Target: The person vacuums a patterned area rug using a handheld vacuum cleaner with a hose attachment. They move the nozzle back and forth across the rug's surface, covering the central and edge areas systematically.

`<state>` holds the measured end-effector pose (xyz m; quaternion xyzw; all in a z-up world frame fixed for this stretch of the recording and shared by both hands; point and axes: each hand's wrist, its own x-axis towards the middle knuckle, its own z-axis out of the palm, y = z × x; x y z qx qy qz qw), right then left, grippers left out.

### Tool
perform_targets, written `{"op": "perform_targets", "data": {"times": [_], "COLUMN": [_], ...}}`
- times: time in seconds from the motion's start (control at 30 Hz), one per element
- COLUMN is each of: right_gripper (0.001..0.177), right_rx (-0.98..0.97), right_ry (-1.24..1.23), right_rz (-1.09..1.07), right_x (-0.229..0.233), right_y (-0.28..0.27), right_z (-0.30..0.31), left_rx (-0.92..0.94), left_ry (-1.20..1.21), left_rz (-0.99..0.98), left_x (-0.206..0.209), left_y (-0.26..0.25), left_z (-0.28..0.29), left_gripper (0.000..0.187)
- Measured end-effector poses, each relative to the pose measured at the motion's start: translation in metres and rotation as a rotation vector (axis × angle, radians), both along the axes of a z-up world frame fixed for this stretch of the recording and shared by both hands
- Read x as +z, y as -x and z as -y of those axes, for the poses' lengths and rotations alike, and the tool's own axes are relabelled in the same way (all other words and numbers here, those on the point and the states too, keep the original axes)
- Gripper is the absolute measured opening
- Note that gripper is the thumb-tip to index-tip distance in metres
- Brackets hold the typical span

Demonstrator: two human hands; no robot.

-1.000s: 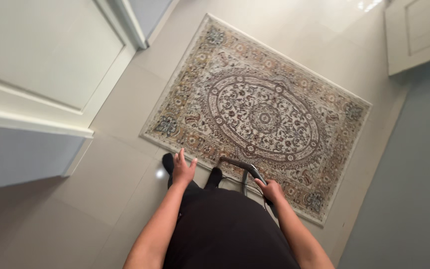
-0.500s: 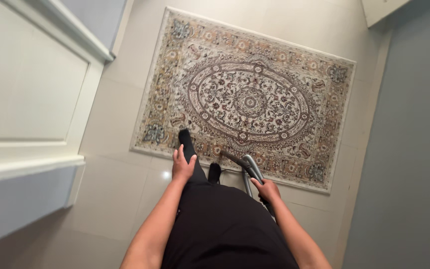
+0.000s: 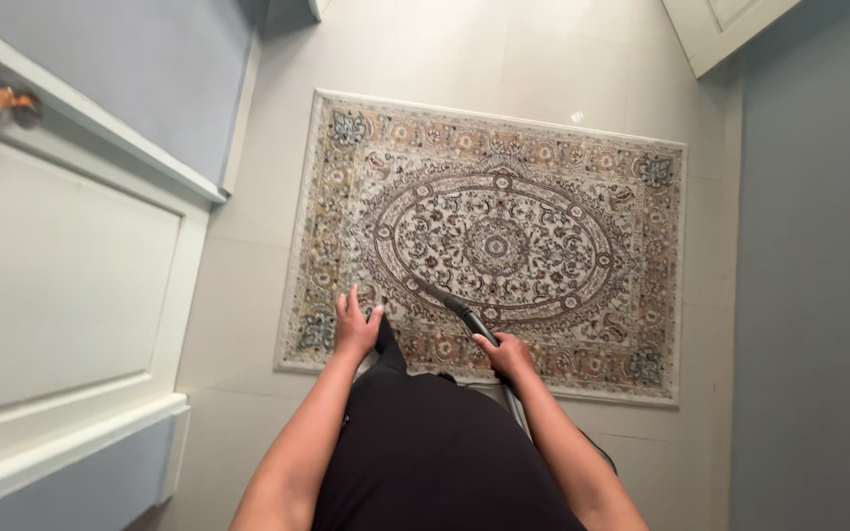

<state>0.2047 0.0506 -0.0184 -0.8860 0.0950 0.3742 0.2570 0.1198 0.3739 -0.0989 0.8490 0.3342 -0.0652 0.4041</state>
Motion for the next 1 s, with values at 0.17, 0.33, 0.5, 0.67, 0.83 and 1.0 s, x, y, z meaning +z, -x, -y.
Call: {"op": "perform_targets", "data": {"times": [0.17,0.33,0.5,0.67,0.83,1.0], "right_gripper": [0.064,0.080,0.081,0.072,0.071,0.071], "right_rx": [-0.014,0.108,0.204,0.200,0.123,0.281], "right_ry": [0.055,0.243,0.237,0.233,0.135,0.200], "right_rz": [-0.060,-0.052,0.057,-0.012,-0.015,0.065], "right_x": [-0.002,-0.015,-0.014,-0.010,-0.013,-0.020], "right_y": [0.000,0.002,-0.020,-0.058,-0.074,-0.088], "right_z": [-0.017,-0.013,-0.003,-0.010,-0.025,-0.016], "left_rx": [-0.043,-0.038,0.006,0.047,0.086,0.093], "left_ry": [0.006,0.025,0.055,0.061,0.048,0.049], "left_rz": [-0.019,-0.004,-0.010,0.001,0.005,0.011], "left_x": [0.001,0.004,0.016,0.017,0.005,0.000], "left_y": [-0.010,-0.022,-0.026,-0.033,-0.042,-0.052], "left_z": [-0.025,-0.044,-0.053,-0.058,-0.045,-0.008], "left_gripper": [0.085,0.084,0.081,0.081,0.083,0.084]}}
